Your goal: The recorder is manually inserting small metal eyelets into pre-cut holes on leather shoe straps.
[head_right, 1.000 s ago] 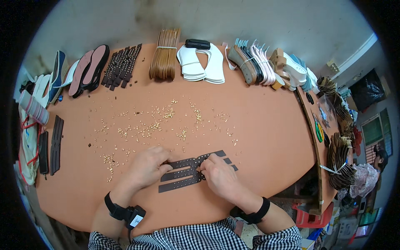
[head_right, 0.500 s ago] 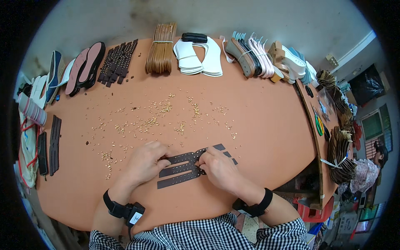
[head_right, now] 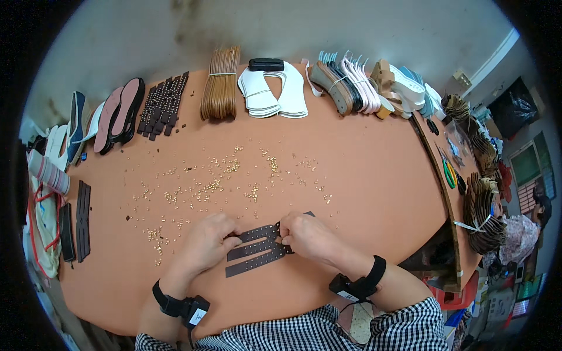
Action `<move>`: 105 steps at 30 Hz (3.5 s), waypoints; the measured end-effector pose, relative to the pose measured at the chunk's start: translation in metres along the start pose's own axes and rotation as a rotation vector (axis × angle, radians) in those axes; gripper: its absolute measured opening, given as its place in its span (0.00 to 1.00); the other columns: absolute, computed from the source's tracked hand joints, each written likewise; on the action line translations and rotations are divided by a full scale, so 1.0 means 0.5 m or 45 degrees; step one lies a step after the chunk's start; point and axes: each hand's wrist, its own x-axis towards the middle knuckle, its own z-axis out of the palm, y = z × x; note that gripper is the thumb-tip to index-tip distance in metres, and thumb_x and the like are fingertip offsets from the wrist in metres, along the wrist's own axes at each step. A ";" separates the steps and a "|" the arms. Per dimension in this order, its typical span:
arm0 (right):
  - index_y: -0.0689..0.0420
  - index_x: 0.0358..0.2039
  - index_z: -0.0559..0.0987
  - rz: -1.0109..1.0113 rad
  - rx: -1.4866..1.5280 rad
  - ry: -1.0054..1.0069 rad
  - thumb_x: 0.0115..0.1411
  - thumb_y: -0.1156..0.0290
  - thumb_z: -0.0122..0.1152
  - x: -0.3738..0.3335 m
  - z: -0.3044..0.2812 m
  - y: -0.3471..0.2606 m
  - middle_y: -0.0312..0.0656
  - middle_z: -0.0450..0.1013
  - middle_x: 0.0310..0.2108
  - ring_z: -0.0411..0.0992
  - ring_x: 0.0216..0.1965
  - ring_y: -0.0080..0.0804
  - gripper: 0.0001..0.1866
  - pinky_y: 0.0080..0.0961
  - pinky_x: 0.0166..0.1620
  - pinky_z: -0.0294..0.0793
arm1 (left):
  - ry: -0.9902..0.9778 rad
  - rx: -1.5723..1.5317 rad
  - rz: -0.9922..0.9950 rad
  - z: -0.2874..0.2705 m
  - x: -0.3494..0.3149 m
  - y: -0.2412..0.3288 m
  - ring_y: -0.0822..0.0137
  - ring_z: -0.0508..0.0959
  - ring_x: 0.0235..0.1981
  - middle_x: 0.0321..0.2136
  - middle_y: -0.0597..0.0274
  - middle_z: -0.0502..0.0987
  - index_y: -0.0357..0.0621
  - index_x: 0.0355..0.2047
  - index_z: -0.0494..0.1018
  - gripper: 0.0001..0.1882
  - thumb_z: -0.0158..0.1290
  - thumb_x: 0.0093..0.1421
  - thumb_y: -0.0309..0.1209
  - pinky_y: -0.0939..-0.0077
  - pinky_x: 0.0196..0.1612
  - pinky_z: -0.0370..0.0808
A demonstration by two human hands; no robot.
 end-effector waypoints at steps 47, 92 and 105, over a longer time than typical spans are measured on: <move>0.65 0.35 0.75 0.260 0.449 0.145 0.55 0.80 0.57 -0.049 -0.035 0.060 0.40 0.71 0.28 0.71 0.30 0.25 0.07 0.22 0.35 0.72 | 0.031 0.004 -0.088 0.004 0.000 0.014 0.56 0.77 0.33 0.28 0.56 0.76 0.43 0.32 0.77 0.09 0.57 0.48 0.26 0.66 0.37 0.73; 0.59 0.33 0.77 -0.123 -0.173 0.412 0.55 0.75 0.54 0.140 -0.048 0.036 0.47 0.73 0.34 0.73 0.37 0.44 0.06 0.34 0.41 0.72 | 0.060 -0.009 -0.145 -0.017 -0.015 -0.010 0.55 0.77 0.32 0.27 0.57 0.76 0.42 0.25 0.76 0.05 0.53 0.45 0.25 0.61 0.34 0.74; 0.62 0.32 0.76 -0.060 -0.064 0.475 0.53 0.78 0.56 0.154 -0.034 0.034 0.46 0.72 0.31 0.73 0.32 0.39 0.05 0.30 0.37 0.73 | 0.053 -0.057 -0.128 -0.022 -0.013 -0.022 0.59 0.76 0.26 0.24 0.58 0.75 0.39 0.28 0.76 0.07 0.58 0.46 0.25 0.67 0.30 0.74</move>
